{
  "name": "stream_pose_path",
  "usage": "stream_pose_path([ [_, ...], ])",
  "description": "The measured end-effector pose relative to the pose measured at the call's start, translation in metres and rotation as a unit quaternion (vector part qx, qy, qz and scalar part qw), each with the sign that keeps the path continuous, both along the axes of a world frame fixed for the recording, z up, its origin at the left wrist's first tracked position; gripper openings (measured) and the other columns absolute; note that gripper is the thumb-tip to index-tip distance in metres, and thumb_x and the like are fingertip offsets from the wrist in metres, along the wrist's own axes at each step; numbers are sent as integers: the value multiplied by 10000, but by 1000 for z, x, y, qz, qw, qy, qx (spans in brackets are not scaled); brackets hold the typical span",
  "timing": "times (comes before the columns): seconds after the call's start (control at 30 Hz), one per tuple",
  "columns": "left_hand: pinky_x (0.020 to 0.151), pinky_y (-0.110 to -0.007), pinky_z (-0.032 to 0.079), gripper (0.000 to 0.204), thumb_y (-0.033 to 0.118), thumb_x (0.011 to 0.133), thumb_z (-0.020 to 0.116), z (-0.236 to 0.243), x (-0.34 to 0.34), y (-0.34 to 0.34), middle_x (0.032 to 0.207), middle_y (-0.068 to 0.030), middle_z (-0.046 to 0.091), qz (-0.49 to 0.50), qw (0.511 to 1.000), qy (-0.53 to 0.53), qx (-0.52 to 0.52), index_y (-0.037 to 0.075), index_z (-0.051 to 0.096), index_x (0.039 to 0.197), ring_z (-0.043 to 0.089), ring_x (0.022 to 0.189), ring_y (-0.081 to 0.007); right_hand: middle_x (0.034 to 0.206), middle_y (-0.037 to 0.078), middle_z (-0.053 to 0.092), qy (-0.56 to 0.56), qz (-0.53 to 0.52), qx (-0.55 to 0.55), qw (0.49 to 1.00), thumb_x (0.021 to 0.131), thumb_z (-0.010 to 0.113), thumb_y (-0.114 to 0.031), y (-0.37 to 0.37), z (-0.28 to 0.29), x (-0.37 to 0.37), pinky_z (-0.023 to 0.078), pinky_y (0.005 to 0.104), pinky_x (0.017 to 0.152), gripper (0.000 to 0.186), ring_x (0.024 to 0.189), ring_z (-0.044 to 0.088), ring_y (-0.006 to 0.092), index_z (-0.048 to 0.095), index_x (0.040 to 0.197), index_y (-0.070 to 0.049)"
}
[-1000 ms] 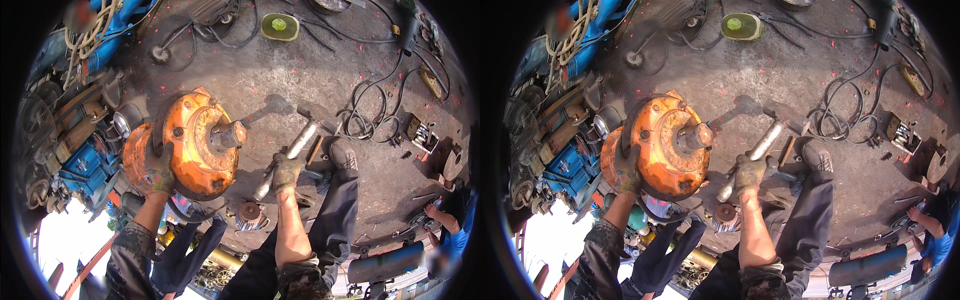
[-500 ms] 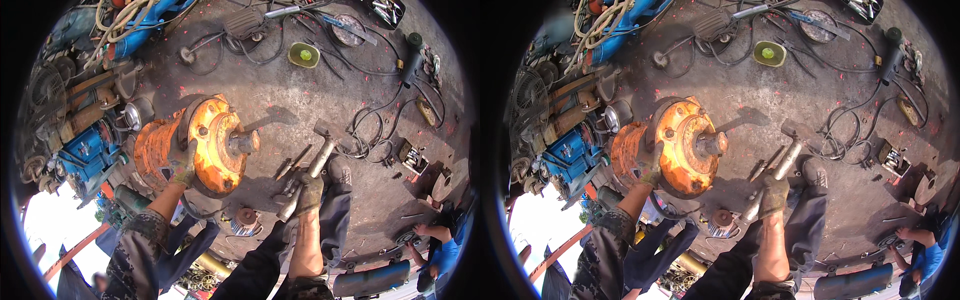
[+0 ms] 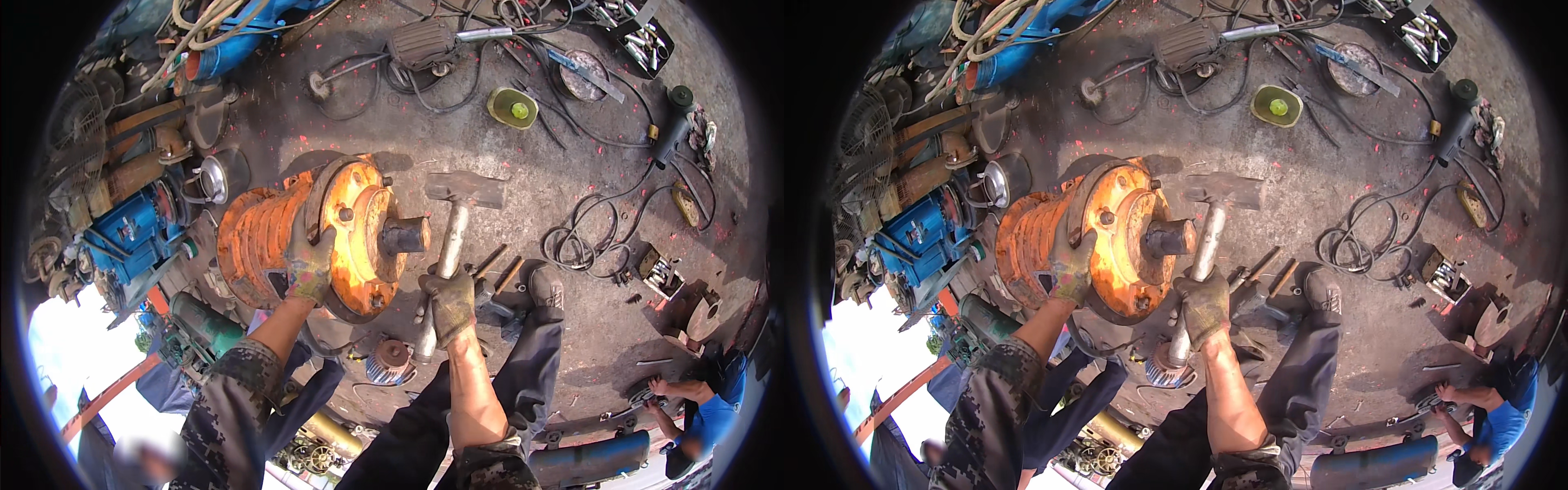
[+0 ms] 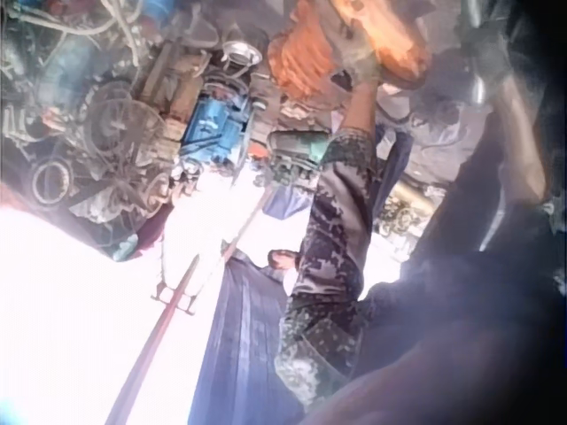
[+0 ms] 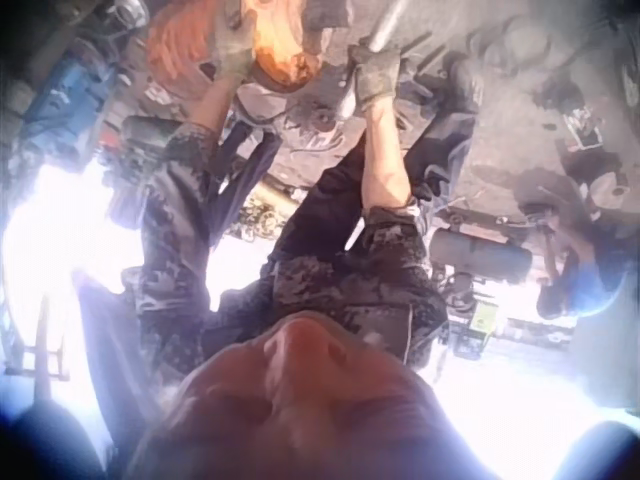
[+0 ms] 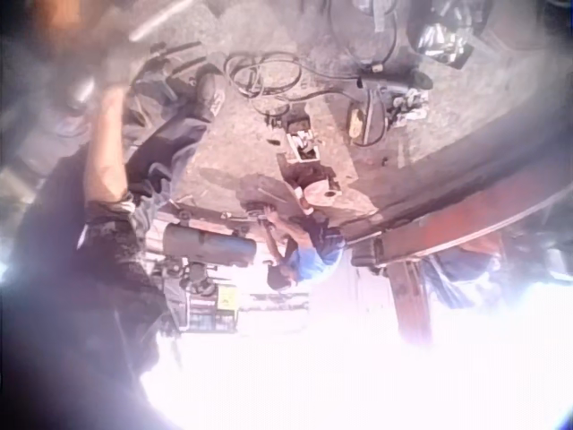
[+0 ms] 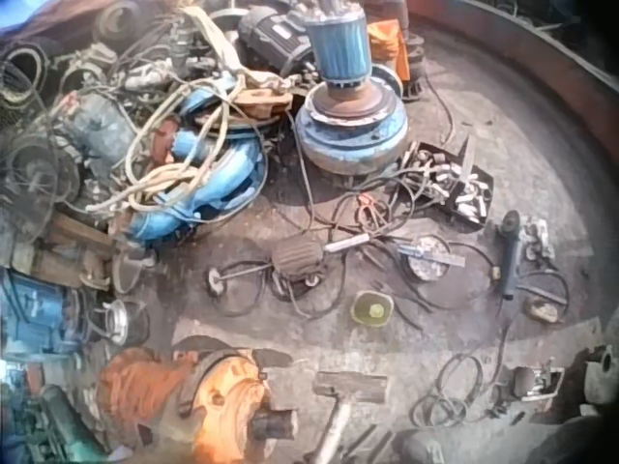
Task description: The person uses a hammer and a power drill to work on a large, rusty mechanical component. They repeatedly strike the component with the hammer and use the drill to remove or adjust parts.
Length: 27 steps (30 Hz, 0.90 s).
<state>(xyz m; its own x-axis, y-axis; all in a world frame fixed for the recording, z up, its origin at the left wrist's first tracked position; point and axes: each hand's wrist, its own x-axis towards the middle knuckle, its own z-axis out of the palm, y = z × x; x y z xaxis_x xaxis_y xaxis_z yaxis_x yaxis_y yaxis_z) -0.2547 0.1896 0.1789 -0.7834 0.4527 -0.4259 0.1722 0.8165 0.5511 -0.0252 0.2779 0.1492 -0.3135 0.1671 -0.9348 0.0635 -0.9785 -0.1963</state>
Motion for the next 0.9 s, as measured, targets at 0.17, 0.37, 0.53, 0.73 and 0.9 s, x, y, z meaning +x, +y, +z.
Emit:
stream_pose_path([
  [0.17,1034,-367,515,649,112,941,725,6,-1,4,1367,-182,641,1,1000,-2,1,8,449,1519,651,1213,-242,642,74,522,-67,-193,56,977,861,607,-7,10,8,-9,466,342,363,206,414,513,185,489,1030,-9],
  [0.37,1018,-384,528,632,120,951,712,1,-7,-14,1324,-192,676,-14,999,37,-20,22,450,1518,683,1186,-277,713,113,604,68,117,-49,990,849,650,-41,-15,1,-26,485,325,426,208,512,613,201,581,1040,0],
  [0.53,1008,-357,527,628,115,945,720,-4,-7,-3,1314,-181,674,-35,997,57,-43,3,465,1508,674,1179,-252,636,104,561,-46,-115,58,991,826,646,-14,3,4,16,471,316,356,239,415,561,199,530,1029,36],
  [0.73,1016,-354,521,609,105,955,703,0,-1,7,1333,-159,663,-16,999,27,-34,9,464,1507,662,1184,-216,670,90,564,-56,-57,83,993,876,599,-12,-28,-12,-26,487,344,387,126,451,565,191,528,979,2],
  [0.9,1010,-350,523,575,110,968,690,-18,-15,-20,1359,-154,642,-34,998,36,-29,2,474,1489,645,1207,-215,649,71,560,67,73,-101,990,835,686,-35,-12,8,-4,467,333,400,177,437,550,184,571,958,20],
])
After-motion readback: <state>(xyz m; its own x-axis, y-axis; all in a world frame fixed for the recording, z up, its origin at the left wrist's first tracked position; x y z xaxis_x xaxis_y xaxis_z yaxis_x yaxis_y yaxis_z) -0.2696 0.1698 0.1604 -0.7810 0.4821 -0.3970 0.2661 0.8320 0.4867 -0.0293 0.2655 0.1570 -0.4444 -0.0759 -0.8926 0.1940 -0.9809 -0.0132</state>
